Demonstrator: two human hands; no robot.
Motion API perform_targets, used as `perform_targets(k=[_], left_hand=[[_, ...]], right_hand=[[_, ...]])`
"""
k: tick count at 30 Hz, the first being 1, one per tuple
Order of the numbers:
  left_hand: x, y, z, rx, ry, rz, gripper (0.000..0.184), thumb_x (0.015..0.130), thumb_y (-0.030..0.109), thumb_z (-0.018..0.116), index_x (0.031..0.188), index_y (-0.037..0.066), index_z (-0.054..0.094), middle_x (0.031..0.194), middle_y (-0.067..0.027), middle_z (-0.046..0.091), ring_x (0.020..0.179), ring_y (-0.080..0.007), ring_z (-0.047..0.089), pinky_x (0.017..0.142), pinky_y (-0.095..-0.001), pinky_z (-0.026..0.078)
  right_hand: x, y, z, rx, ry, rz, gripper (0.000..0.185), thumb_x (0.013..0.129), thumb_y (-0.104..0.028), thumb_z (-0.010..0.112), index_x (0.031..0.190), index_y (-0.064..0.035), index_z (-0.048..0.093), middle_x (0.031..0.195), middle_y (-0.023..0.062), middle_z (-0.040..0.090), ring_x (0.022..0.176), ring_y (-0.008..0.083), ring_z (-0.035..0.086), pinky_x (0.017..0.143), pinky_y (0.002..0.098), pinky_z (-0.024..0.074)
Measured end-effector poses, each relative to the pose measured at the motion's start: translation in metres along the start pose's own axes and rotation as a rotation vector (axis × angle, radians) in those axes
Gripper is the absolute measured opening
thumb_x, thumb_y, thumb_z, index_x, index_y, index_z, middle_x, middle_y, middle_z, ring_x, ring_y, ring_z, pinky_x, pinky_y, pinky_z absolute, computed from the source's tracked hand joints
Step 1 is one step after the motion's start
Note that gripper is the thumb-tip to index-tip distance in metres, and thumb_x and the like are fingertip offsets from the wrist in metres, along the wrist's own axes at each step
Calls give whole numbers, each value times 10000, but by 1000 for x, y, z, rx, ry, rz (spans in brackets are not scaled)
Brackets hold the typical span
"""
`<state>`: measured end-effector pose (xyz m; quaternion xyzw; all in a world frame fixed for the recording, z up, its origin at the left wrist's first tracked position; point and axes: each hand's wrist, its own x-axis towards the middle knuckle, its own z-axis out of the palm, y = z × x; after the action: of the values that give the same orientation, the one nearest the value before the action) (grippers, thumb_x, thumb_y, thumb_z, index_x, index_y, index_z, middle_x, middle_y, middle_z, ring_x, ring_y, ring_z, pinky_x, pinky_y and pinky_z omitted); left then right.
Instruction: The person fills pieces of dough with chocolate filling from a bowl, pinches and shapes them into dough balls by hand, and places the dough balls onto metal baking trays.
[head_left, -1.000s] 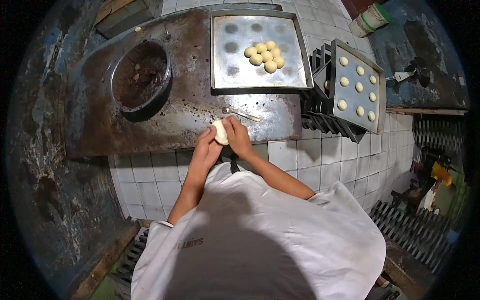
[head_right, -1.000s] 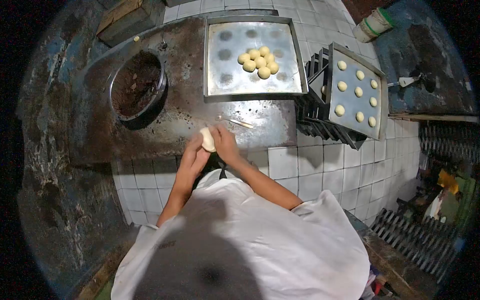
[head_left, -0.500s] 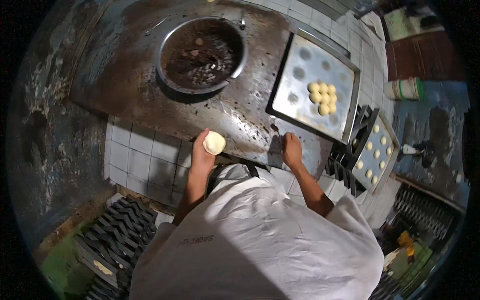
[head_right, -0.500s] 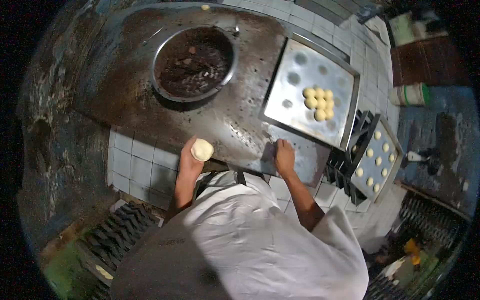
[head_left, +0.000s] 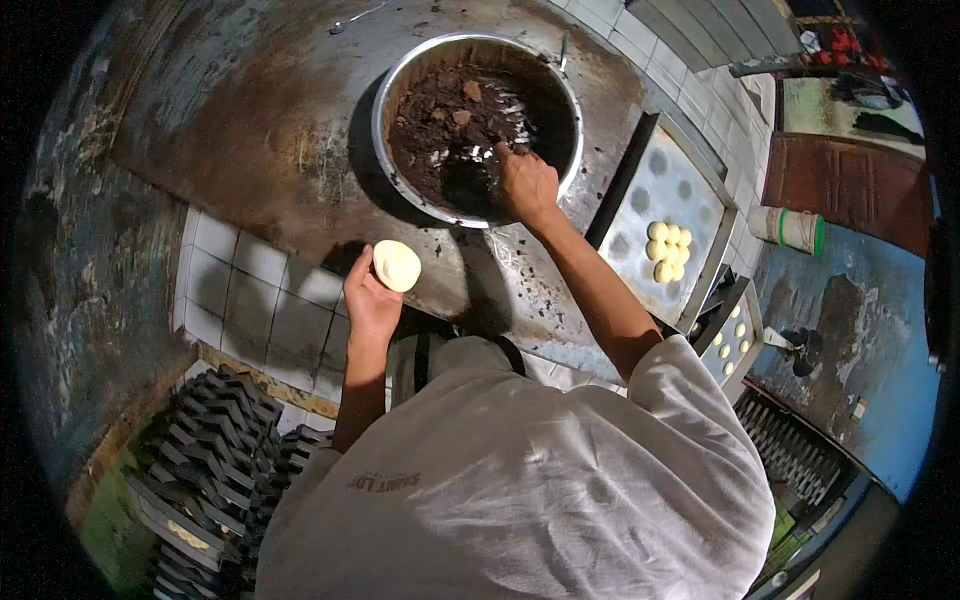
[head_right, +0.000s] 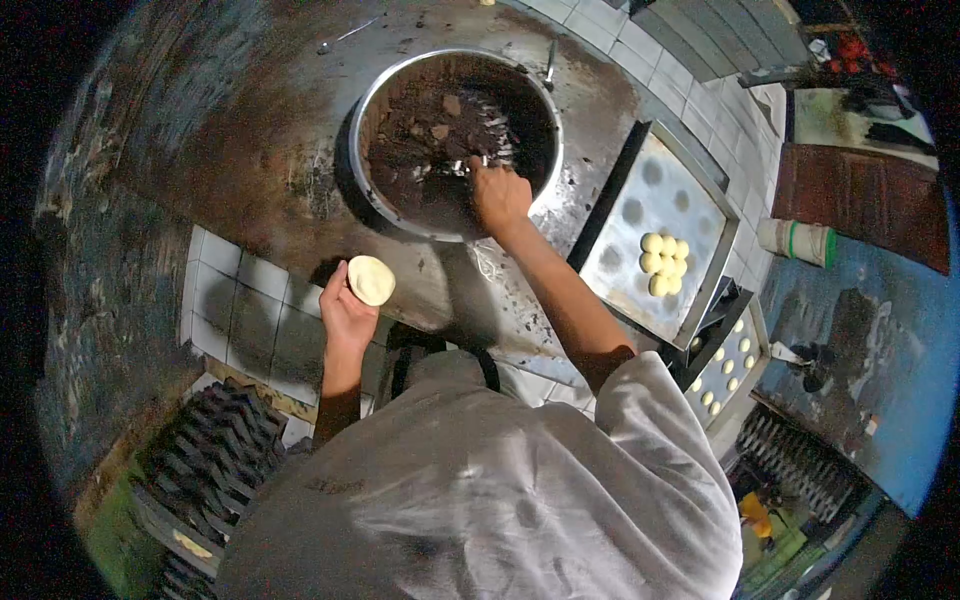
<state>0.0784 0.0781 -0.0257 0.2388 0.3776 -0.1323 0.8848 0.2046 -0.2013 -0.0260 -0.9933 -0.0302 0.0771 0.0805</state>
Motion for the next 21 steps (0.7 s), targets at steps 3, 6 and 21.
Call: perform_targets(k=[3,6,21], left_hand=[[3,12,-11,-5,16,11,245,982,272,620,1134,80,628,1141,-57,686,1099,-236,654,982,-442,512],[8,17,-12,-28,35,-9,234,969,270,632,1116,87,636,1127,-53,696,1087,-234,660,975,-439,513],[-25,-4,25,2,-36,83,198,958,240,651,1093,98,623,1114,-31,682,1094,-199,649,985,-418,508]], right_hand=[[17,-3,23,-42,-47,36,255,950,-129,490,1144,-110,654,929,185,719,825,362,724,660,480,579],[18,0,44,-97,-35,12,240,989,-150,474,1045,-85,698,884,178,730,767,350,735,647,459,590],[39,0,54,102,-174,-54,167,917,-149,584,969,-41,700,910,212,730,873,355,726,742,491,576]])
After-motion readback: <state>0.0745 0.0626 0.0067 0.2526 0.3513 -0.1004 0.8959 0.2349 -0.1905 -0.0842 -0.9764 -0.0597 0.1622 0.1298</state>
